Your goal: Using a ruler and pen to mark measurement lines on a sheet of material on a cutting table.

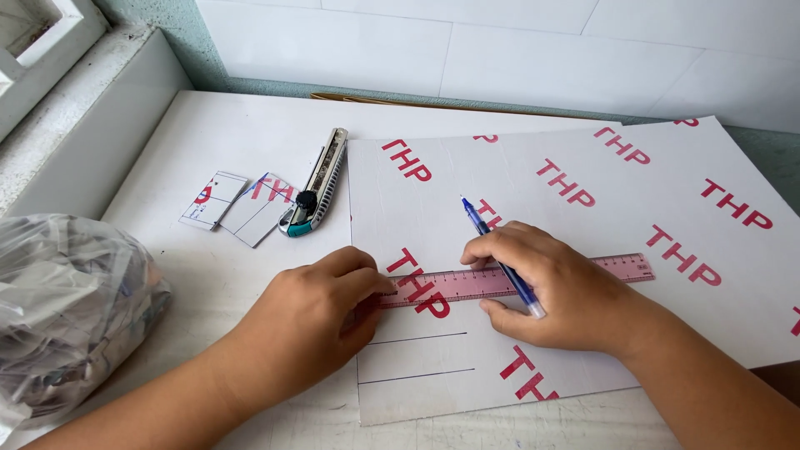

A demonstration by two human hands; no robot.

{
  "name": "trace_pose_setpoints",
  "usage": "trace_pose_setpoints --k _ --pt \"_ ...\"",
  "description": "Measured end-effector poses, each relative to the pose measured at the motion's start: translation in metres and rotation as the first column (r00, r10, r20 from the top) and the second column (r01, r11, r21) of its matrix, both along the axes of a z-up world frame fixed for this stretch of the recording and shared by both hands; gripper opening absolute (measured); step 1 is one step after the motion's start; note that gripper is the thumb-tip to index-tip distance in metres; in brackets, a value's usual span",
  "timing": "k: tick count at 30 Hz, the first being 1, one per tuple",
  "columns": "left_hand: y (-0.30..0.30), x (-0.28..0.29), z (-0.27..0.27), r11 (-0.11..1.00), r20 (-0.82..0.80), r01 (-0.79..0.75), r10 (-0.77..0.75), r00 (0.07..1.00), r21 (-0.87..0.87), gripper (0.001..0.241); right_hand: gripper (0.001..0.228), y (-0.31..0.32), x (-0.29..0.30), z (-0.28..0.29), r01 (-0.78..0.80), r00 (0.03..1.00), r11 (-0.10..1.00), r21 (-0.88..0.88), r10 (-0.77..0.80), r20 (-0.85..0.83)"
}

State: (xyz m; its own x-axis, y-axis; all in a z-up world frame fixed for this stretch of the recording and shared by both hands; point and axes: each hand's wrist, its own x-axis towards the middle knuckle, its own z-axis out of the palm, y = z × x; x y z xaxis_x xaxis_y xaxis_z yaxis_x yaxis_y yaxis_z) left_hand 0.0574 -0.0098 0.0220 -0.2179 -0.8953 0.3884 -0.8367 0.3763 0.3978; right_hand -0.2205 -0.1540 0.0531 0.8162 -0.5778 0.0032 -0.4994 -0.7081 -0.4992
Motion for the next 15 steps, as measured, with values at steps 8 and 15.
trace_pose_setpoints --k 8,15 --pt "0.0002 0.0049 -0.0005 0.988 -0.048 0.153 -0.154 0.987 -0.03 0.015 0.036 -0.006 -0.0008 -0.0041 -0.103 0.99 0.994 -0.042 0.107 0.094" --pt "0.0051 0.0082 -0.0003 0.999 0.069 0.0 0.003 0.998 -0.046 0.028 0.038 -0.0048 -0.0003 -0.0056 0.001 0.998 1.0 0.012 -0.002 0.06"
